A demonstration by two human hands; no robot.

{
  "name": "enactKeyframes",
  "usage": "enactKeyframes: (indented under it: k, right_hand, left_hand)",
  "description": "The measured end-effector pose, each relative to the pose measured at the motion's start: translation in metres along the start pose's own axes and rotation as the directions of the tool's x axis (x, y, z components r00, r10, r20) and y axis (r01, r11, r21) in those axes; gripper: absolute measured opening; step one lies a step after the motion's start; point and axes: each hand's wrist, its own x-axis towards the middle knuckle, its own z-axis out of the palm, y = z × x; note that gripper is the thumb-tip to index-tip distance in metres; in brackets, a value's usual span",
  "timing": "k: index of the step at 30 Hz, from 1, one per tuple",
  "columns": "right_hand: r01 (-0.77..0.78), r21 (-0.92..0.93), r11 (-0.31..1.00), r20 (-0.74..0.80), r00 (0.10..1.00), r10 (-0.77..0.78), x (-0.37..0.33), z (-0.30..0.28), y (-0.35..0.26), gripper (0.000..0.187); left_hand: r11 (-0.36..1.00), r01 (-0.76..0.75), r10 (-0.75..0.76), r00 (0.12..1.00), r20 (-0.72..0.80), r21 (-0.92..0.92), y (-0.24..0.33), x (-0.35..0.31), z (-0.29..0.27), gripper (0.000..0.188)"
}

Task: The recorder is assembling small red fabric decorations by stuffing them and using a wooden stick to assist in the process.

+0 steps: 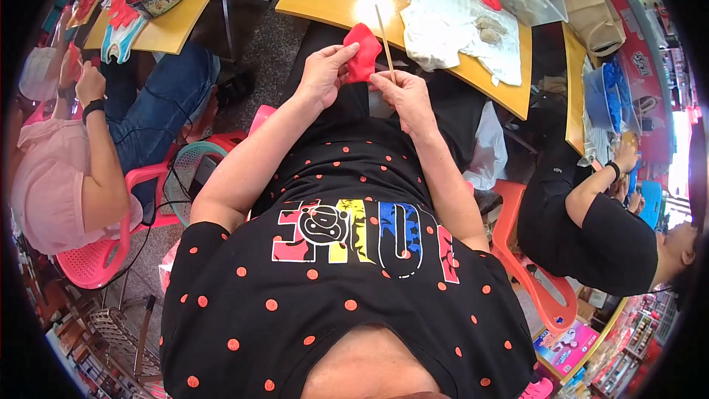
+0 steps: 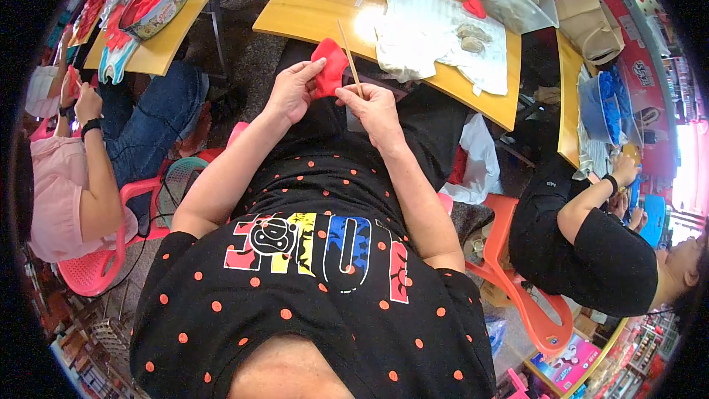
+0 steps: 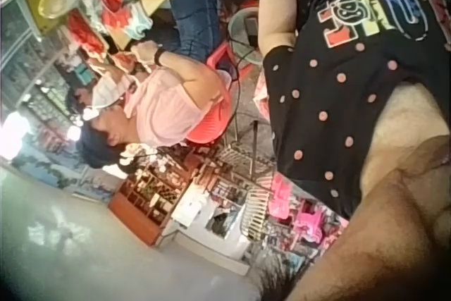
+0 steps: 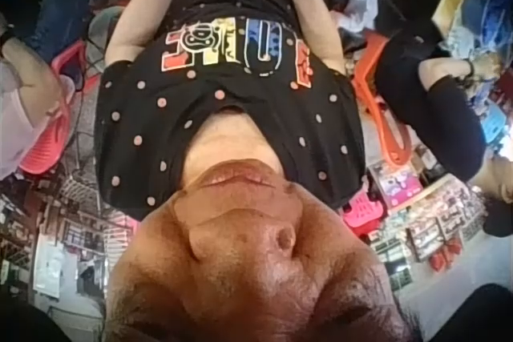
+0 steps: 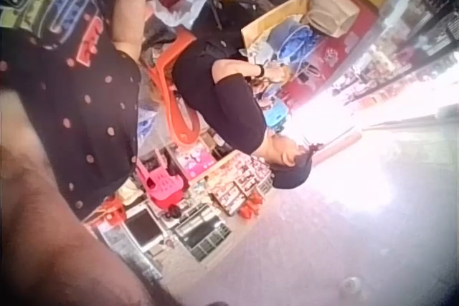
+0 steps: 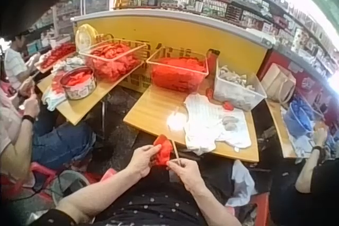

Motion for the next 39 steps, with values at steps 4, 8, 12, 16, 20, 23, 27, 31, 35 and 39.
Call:
enactKeyframes:
  k: [4, 8, 12, 16, 20, 23, 27, 31, 35, 39]
  right_hand:
    - [0.006, 0.007, 1.000, -0.006, 1.000, -0.006, 0.001, -0.004, 0.003, 0.016]
    - [0.012, -0.037, 0.999, 0.048, 0.999, -0.010, 0.001, -0.003, 0.002, 0.016]
    - [-0.033, -0.025, 0.999, 0.081, 0.996, 0.034, 0.004, -0.006, 0.005, 0.016]
    - [-0.079, 0.005, 0.997, 0.106, 0.991, 0.078, 0.006, -0.009, 0.002, 0.016]
    - [-0.042, -0.053, 0.998, 0.104, 0.993, 0.047, 0.002, -0.016, -0.010, 0.026]
    - [0.101, -0.033, 0.994, -0.026, 0.994, -0.102, 0.014, -0.041, -0.011, 0.037]
    - [0.238, -0.051, 0.970, -0.136, 0.961, -0.242, 0.037, -0.065, -0.036, 0.040]
    - [0.272, -0.118, 0.955, -0.201, 0.935, -0.291, 0.092, -0.072, -0.058, 0.038]
    - [0.395, -0.449, 0.802, -0.378, 0.729, -0.571, 0.142, -0.095, -0.057, 0.032]
    - [0.138, -0.891, 0.432, -0.229, 0.685, -0.692, 0.139, -0.157, -0.055, 0.032]
  left_hand:
    - [0.995, 0.082, -0.079, 0.996, 0.049, -0.058, 0.010, -0.008, 0.010, 0.019]
    - [0.986, 0.167, -0.164, 0.982, 0.093, -0.022, 0.013, -0.002, 0.001, 0.024]
    - [0.983, 0.151, -0.144, 0.987, 0.069, -0.100, 0.007, 0.003, -0.002, 0.022]
    - [0.956, 0.221, -0.199, 0.972, 0.129, -0.194, 0.007, 0.010, -0.008, 0.018]
    - [0.980, 0.198, -0.191, 0.960, 0.203, -0.011, 0.021, 0.009, -0.013, 0.019]
    - [0.971, 0.225, -0.235, 0.953, 0.193, 0.076, 0.027, 0.011, -0.020, 0.020]
    - [0.945, 0.276, -0.308, 0.931, 0.195, 0.173, 0.031, 0.017, -0.027, 0.021]
    - [0.942, 0.279, -0.314, 0.928, 0.201, 0.187, 0.031, 0.013, -0.022, 0.019]
    - [0.939, 0.307, -0.336, 0.916, 0.220, 0.156, 0.031, 0.013, -0.025, 0.017]
    - [0.934, 0.357, -0.353, 0.901, 0.253, 0.032, 0.032, 0.017, -0.026, 0.012]
